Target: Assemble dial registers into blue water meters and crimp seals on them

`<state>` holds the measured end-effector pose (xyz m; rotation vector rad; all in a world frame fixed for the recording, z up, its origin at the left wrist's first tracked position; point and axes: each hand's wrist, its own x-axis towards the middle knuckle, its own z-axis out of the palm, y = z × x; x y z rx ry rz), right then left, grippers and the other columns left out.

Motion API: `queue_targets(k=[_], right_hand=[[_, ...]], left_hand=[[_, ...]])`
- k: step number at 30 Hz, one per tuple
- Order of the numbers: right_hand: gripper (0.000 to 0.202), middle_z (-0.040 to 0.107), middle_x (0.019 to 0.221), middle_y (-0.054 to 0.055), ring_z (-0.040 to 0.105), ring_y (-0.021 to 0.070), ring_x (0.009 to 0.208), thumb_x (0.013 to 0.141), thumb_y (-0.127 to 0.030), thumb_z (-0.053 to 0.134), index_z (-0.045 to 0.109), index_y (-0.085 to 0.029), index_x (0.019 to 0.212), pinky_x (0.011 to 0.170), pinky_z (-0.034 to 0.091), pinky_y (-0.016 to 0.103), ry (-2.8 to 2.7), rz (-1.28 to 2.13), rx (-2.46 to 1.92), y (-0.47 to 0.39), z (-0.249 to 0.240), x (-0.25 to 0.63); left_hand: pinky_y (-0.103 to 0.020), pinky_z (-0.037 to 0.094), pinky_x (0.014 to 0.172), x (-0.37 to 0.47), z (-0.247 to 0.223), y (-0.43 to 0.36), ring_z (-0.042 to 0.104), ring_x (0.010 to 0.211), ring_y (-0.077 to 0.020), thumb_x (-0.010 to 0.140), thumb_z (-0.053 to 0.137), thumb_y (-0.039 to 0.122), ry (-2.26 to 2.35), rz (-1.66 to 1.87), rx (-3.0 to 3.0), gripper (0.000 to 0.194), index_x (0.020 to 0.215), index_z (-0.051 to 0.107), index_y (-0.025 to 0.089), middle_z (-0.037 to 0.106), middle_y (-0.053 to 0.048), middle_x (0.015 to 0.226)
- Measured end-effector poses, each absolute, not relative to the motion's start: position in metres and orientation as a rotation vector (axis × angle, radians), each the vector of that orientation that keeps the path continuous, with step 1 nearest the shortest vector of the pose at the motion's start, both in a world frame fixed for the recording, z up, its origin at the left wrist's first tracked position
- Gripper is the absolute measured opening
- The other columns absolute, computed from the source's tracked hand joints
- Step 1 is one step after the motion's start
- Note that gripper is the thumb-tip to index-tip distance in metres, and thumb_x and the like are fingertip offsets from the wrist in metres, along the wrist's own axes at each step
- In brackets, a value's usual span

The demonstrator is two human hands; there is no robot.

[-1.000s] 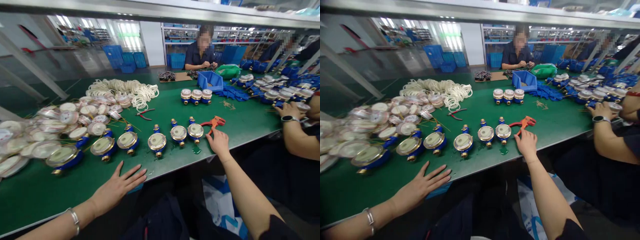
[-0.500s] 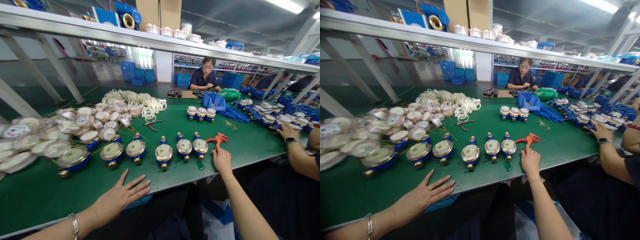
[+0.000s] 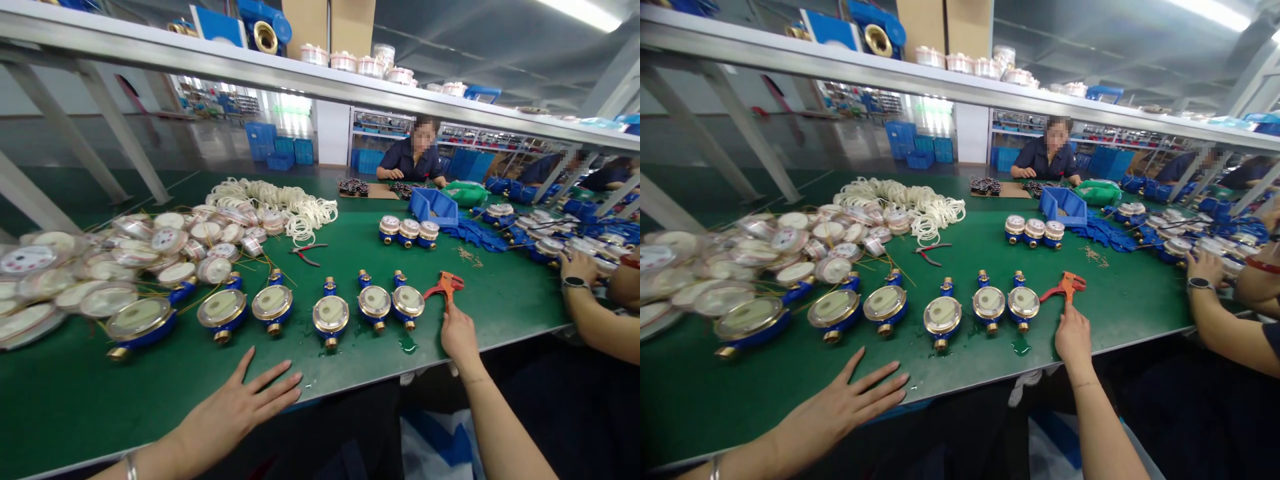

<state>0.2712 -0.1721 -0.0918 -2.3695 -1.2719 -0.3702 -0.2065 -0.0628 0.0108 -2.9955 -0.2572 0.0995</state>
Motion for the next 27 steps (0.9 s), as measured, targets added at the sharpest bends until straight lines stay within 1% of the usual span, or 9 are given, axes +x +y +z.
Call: queue_targets(k=[5,10,13,16,18,19,22,25,27], right_hand=[[0.047,0.058,0.117,0.02,0.054,0.0269,0.106,0.089,-0.018,0.023,0.042,-0.003,0.129,0.091,0.038,0.041,-1.26,-0.396,-2.342,-0.178,-0.094,0.271],[0.05,0.055,0.118,0.023,0.05,0.0306,0.111,0.091,-0.029,0.023,0.046,-0.001,0.126,0.093,0.038,0.045,-1.204,-0.396,-2.327,-0.186,-0.092,0.268],[0.053,0.051,0.123,0.024,0.046,0.0345,0.116,0.09,-0.041,0.031,0.048,-0.003,0.124,0.096,0.036,0.05,-1.105,-0.5,-2.272,-0.192,-0.081,0.252],[0.052,0.048,0.128,0.021,0.044,0.0363,0.118,0.086,-0.044,0.046,0.046,-0.013,0.128,0.099,0.032,0.055,-1.164,-0.617,-2.13,-0.189,-0.054,0.206],[0.055,0.049,0.128,0.016,0.045,0.0341,0.117,0.084,-0.041,0.054,0.039,-0.023,0.134,0.098,0.034,0.055,-1.453,-0.511,-1.957,-0.176,-0.032,0.16],[0.06,0.045,0.132,0.014,0.043,0.0329,0.12,0.083,-0.038,0.056,0.033,-0.026,0.137,0.097,0.037,0.053,-1.643,-0.374,-1.84,-0.167,-0.021,0.135],[0.07,0.023,0.147,0.014,0.033,0.0351,0.129,0.08,-0.027,0.059,0.025,-0.028,0.141,0.095,0.042,0.053,-1.956,-0.001,-1.66,-0.138,0.001,0.072],[0.076,0.017,0.149,0.015,0.031,0.0381,0.128,0.076,-0.017,0.06,0.023,-0.028,0.142,0.095,0.042,0.058,-1.938,0.134,-1.71,-0.115,0.003,0.04],[0.078,0.018,0.148,0.015,0.03,0.038,0.129,0.075,-0.014,0.06,0.023,-0.028,0.142,0.096,0.041,0.059,-1.908,0.156,-1.733,-0.103,-0.001,0.034]], left_hand=[[-0.06,-0.023,0.104,-0.208,0.011,-0.06,0.021,0.139,-0.0182,0.073,0.034,-0.014,-0.205,0.077,-2.937,0.085,0.141,0.024,0.036,0.036,0.005,0.145],[-0.063,-0.018,0.105,-0.211,0.01,-0.058,0.021,0.139,-0.0199,0.071,0.036,-0.014,-0.171,0.07,-2.952,0.083,0.138,0.03,0.035,0.038,0.003,0.145],[-0.066,-0.022,0.102,-0.212,0.01,-0.058,0.02,0.139,-0.022,0.072,0.036,-0.014,-0.18,0.104,-2.985,0.083,0.139,0.029,0.034,0.035,0.003,0.146],[-0.067,-0.023,0.1,-0.212,0.01,-0.057,0.022,0.138,-0.0238,0.075,0.039,-0.011,-0.173,0.133,-3.028,0.079,0.139,0.029,0.033,0.034,0.003,0.147],[-0.068,-0.018,0.103,-0.213,0.01,-0.057,0.024,0.138,-0.0246,0.076,0.041,-0.01,-0.183,0.145,-3.056,0.076,0.139,0.03,0.032,0.035,0.002,0.146],[-0.068,-0.013,0.105,-0.214,0.01,-0.058,0.026,0.137,-0.0248,0.077,0.043,-0.009,-0.188,0.142,-3.066,0.075,0.138,0.031,0.031,0.036,0.002,0.146],[-0.065,0.001,0.111,-0.214,0.018,-0.062,0.032,0.134,-0.0235,0.08,0.049,-0.003,-0.213,0.088,-3.099,0.067,0.136,0.035,0.031,0.042,0.002,0.143],[-0.055,0.005,0.116,-0.21,0.035,-0.058,0.037,0.131,-0.019,0.086,0.051,0.01,-0.23,0.032,-3.194,0.047,0.128,0.045,0.029,0.053,0.004,0.133],[-0.044,0.015,0.117,-0.203,0.049,-0.044,0.046,0.123,-0.0168,0.088,0.049,0.015,-0.372,-0.159,-3.211,0.033,0.118,0.055,0.026,0.062,0.002,0.121]])
